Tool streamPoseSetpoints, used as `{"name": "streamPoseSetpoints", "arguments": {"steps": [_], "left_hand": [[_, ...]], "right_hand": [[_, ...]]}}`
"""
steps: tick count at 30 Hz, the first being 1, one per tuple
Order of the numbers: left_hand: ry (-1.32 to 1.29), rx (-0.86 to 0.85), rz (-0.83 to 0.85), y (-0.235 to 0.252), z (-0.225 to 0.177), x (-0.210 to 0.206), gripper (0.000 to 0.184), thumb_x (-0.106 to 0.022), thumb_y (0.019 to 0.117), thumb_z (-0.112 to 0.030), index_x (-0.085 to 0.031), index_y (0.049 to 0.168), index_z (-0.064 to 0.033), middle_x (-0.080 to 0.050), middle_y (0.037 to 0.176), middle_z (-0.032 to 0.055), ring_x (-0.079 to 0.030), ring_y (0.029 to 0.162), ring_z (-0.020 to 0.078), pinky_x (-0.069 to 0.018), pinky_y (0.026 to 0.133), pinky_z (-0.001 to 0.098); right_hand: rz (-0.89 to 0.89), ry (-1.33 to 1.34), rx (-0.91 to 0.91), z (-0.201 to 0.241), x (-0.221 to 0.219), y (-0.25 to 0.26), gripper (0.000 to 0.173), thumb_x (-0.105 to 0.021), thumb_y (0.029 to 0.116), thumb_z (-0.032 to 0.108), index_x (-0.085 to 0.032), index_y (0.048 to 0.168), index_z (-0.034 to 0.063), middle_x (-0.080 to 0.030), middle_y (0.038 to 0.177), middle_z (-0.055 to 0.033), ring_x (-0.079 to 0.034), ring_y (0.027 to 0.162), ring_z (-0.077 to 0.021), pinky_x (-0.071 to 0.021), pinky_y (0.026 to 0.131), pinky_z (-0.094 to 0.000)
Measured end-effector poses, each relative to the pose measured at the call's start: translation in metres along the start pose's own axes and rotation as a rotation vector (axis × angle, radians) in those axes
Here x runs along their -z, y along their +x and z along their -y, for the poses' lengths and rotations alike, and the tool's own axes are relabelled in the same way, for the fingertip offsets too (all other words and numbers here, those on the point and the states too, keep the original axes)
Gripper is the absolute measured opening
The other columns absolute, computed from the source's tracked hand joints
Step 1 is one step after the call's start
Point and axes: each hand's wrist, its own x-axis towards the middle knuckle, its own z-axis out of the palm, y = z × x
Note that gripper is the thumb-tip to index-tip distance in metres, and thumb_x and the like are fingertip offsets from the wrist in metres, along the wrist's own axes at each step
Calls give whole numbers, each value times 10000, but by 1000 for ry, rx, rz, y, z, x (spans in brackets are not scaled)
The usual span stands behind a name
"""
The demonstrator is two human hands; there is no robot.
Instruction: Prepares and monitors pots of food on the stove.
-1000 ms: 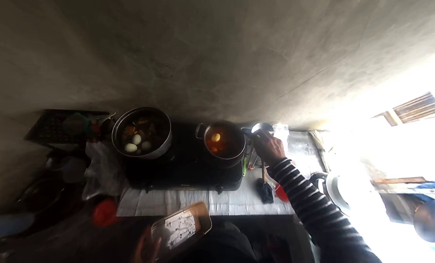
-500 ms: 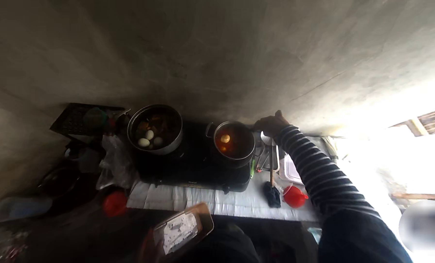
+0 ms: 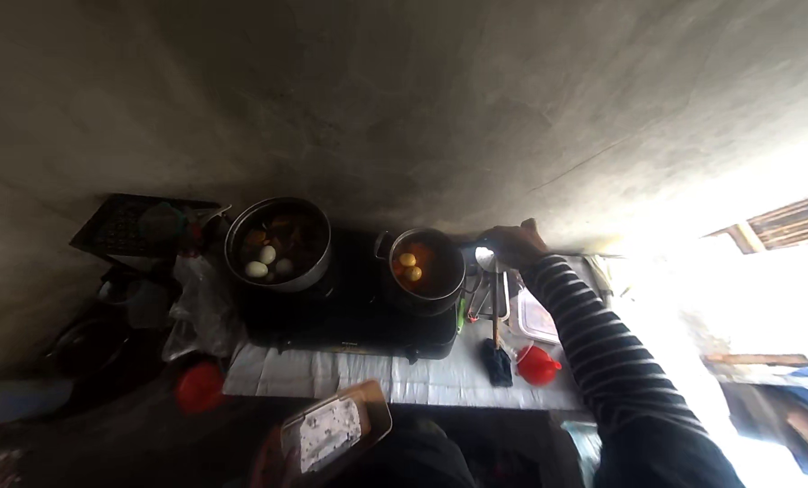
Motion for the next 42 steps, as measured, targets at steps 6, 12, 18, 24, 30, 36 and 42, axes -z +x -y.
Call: {"name": "streamPoseSetpoints", "arguments": {"steps": [6, 12, 18, 24, 30, 36, 42], "left_hand": [[29, -34, 13, 8, -4, -1, 659, -687, 978, -333, -476, 1496, 17, -644, 1305, 263, -676, 1128, 316, -531, 1016, 470], [13, -93, -46, 12, -9, -2, 667, -701, 965, -312, -479, 1479, 51, -635, 1301, 292, -668, 1133, 349, -528, 1012, 477], [57, -79, -32, 15, -7, 1, 664, -706, 958, -320, -494, 1467, 50, -659, 1234, 291, -688, 1043, 354, -550, 953, 501], [48, -14, 26, 12, -5, -1, 699, -707, 955, -381, -480, 1502, -9, -647, 1295, 263, -684, 1095, 349, -544, 980, 514], [39, -51, -6, 8, -2, -4, 666, -711, 954, -326, -492, 1484, 14, -649, 1282, 274, -691, 1069, 350, -550, 962, 512], [1, -10, -42, 4, 4, -6, 673, -721, 947, -327, -497, 1477, 21, -646, 1276, 276, -682, 1061, 338, -553, 944, 488], [29, -50, 7, 11, 3, -11, 688, -709, 951, -368, -491, 1498, -13, -629, 1350, 250, -664, 1167, 348, -520, 1024, 518]], "right_hand": [[-251, 16, -11, 23, -3, -48, 269, -577, 1018, 223, -735, 1221, 300, -734, 1167, -28, -685, 1081, -262, -472, 971, -572], [-275, 79, -70, 39, -29, -84, 301, -481, 1057, 284, -713, 1249, 274, -715, 1249, -53, -705, 1092, -319, -569, 791, -603], [-272, 126, -41, 54, -51, -103, 295, -523, 1032, 246, -723, 1241, 301, -727, 1197, -31, -724, 1014, -278, -581, 770, -558], [-253, 62, -140, 69, -61, -93, 301, -537, 1018, 216, -718, 1249, 286, -721, 1224, -30, -710, 1078, -279, -587, 779, -544], [-359, 63, -192, 73, -69, -93, 301, -537, 1018, 193, -720, 1242, 276, -717, 1208, -46, -706, 1070, -288, -587, 750, -526], [-628, 137, -208, 78, -79, -115, 285, -556, 1009, 207, -730, 1233, 221, -734, 1159, -71, -717, 1012, -297, -590, 737, -504], [-462, 285, -310, 83, -91, -125, 405, -557, 1034, 340, -639, 1418, 238, -723, 1238, -83, -640, 1163, -357, -500, 940, -598]]}}
